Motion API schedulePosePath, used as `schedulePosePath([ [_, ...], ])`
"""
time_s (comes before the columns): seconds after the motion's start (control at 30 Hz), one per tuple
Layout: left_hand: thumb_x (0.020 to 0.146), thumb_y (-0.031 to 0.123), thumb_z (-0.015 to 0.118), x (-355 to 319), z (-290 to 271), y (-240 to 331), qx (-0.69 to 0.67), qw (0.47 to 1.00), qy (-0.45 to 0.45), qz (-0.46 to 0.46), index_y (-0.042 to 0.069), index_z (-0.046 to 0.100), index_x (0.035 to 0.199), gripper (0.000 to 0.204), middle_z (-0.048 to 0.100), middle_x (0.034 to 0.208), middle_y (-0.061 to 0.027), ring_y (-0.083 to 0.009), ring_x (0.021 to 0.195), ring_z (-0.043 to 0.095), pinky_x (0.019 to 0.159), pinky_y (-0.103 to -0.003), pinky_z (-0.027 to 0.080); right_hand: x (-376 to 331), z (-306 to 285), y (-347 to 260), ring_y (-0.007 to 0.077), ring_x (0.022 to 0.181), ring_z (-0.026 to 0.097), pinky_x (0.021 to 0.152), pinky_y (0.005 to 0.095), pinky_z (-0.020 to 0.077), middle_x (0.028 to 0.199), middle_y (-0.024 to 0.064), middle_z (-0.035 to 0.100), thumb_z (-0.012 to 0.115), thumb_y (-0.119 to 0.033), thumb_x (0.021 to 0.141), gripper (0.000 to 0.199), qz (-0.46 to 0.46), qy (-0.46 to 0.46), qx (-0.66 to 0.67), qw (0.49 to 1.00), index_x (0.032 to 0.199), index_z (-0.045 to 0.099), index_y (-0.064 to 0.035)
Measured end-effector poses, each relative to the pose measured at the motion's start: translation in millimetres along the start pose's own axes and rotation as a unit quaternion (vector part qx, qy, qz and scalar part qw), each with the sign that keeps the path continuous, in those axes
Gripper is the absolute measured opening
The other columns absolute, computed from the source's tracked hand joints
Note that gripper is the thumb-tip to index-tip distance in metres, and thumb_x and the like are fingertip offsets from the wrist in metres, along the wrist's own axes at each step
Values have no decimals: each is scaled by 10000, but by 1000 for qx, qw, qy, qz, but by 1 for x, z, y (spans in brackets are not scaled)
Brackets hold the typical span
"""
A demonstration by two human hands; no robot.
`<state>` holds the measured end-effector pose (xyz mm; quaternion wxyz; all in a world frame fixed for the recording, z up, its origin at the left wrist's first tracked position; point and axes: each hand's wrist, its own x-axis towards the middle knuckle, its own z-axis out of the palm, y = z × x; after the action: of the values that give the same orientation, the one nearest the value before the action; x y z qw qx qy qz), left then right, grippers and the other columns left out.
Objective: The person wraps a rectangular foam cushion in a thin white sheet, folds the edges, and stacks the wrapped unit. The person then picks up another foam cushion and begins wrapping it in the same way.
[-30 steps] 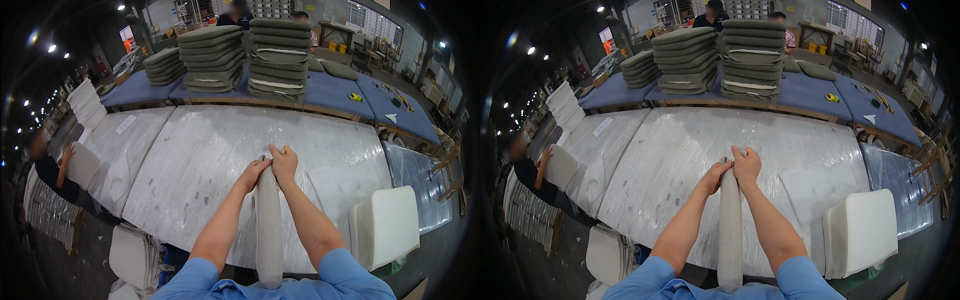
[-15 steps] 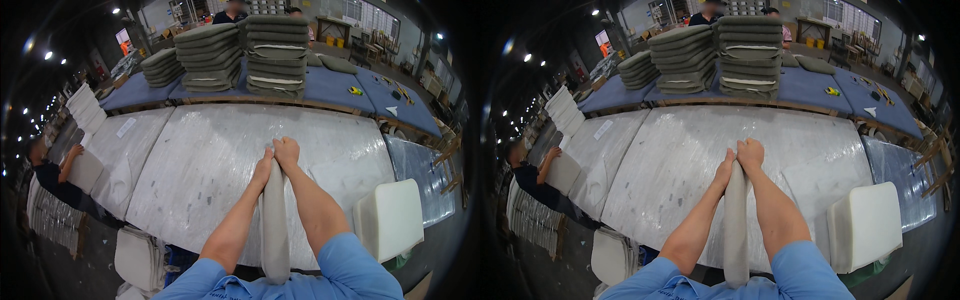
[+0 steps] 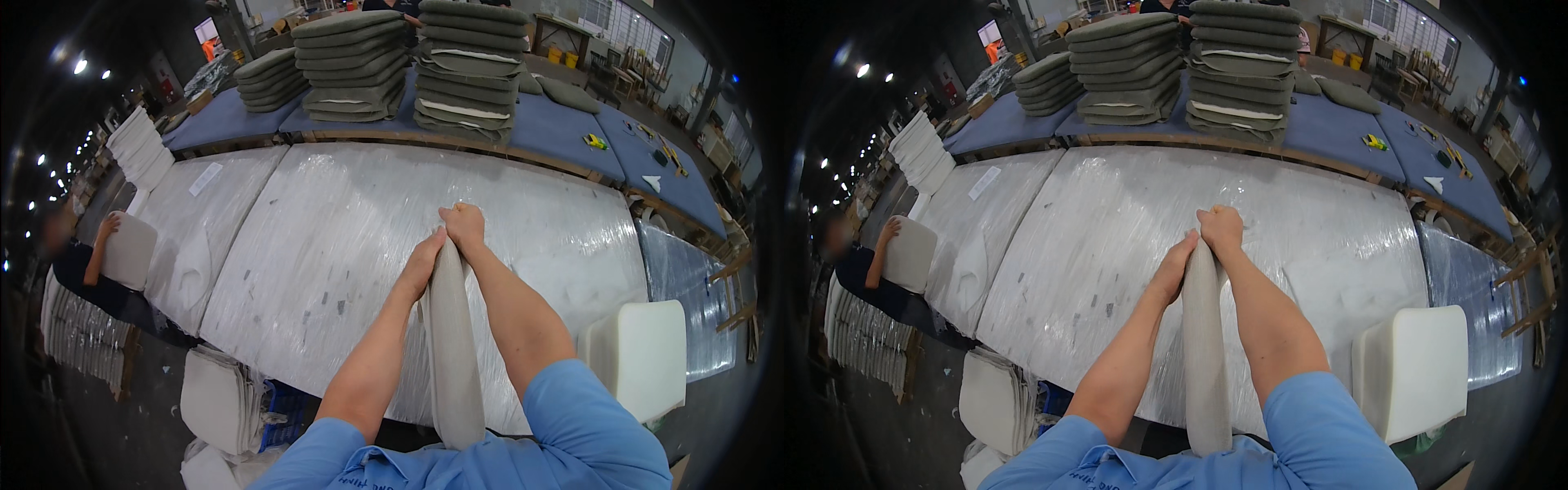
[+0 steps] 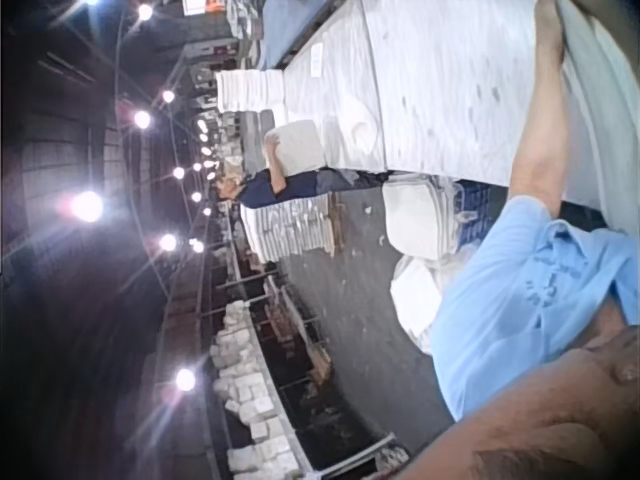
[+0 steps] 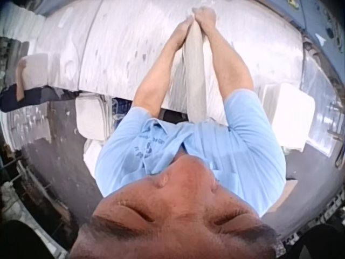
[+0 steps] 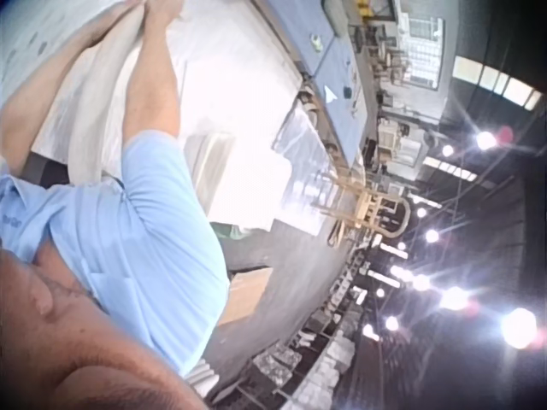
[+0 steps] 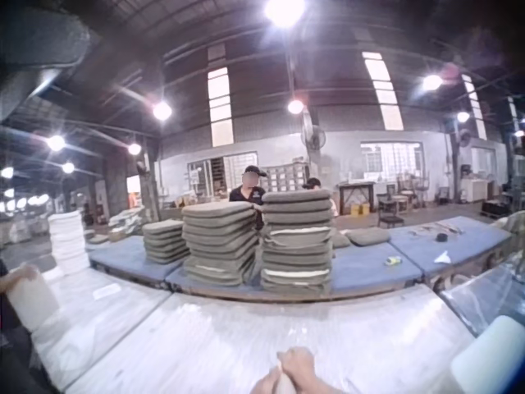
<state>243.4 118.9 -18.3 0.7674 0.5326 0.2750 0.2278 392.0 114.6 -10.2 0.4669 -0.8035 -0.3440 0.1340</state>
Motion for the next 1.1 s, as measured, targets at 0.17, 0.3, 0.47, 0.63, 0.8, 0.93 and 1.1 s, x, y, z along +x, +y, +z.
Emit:
schedulePosePath([
  [0.17, 933, 577, 663, -8, 7, 9, -12, 999, -36, -32, -20, 575, 1330, 722, 644, 1174, -117, -188, 1049, 612, 920, -328, 499, 3, -4, 11, 254, 573, 556, 614, 441, 467, 635, 137, 625, 753, -323, 789, 350, -7, -22, -3, 1000, 675, 641, -11],
  [0.3, 899, 517, 687, -6, 13, 18, 9, 999, 16, -47, -48, 626, 1250, 668, 676, 1086, -146, -215, 929, 664, 795, -358, 542, 6, 1, 8, 218, 579, 548, 593, 430, 459, 630, 104, 611, 776, -264, 799, 330, 17, -68, 37, 997, 651, 606, -23],
  [0.47, 916, 516, 668, 0, 9, 20, 14, 998, 35, -56, -68, 647, 1219, 658, 692, 1086, -179, -237, 938, 683, 809, -367, 557, -1, 4, 2, 184, 578, 526, 564, 406, 444, 650, 63, 599, 801, -201, 808, 304, 95, -130, 157, 974, 650, 582, -60],
  [0.63, 990, 569, 586, -3, 1, 14, -14, 999, 8, -36, -57, 664, 1203, 665, 697, 1090, -164, -225, 949, 679, 830, -340, 550, -3, 6, 6, 158, 552, 483, 544, 379, 421, 652, 32, 582, 813, -195, 814, 308, 154, -134, 222, 953, 648, 574, -93],
  [0.8, 1053, 527, 493, -3, 5, 5, -37, 999, 28, -9, -28, 696, 1099, 593, 699, 1002, -109, -169, 885, 652, 786, -340, 526, 5, -3, 14, 205, 575, 540, 613, 420, 459, 612, 92, 609, 753, -285, 832, 349, 33, -42, 40, 998, 635, 611, -35],
  [0.93, 1060, 468, 474, -4, 22, 2, -40, 999, 31, 4, -38, 704, 1055, 556, 698, 932, -117, -174, 864, 649, 820, -350, 507, 3, -11, 18, 211, 564, 507, 605, 428, 442, 590, 117, 571, 737, -287, 837, 363, -18, 6, -19, 1000, 639, 596, -17],
  [1.1, 1074, 472, 444, 2, 12, -7, 70, 993, 65, 70, -36, 654, 1251, 578, 699, 1153, -187, -250, 1074, 647, 966, -377, 483, 10, -7, 17, 177, 575, 491, 600, 403, 435, 577, 66, 552, 725, -296, 860, 407, -20, -19, -17, 999, 610, 568, -15],
])
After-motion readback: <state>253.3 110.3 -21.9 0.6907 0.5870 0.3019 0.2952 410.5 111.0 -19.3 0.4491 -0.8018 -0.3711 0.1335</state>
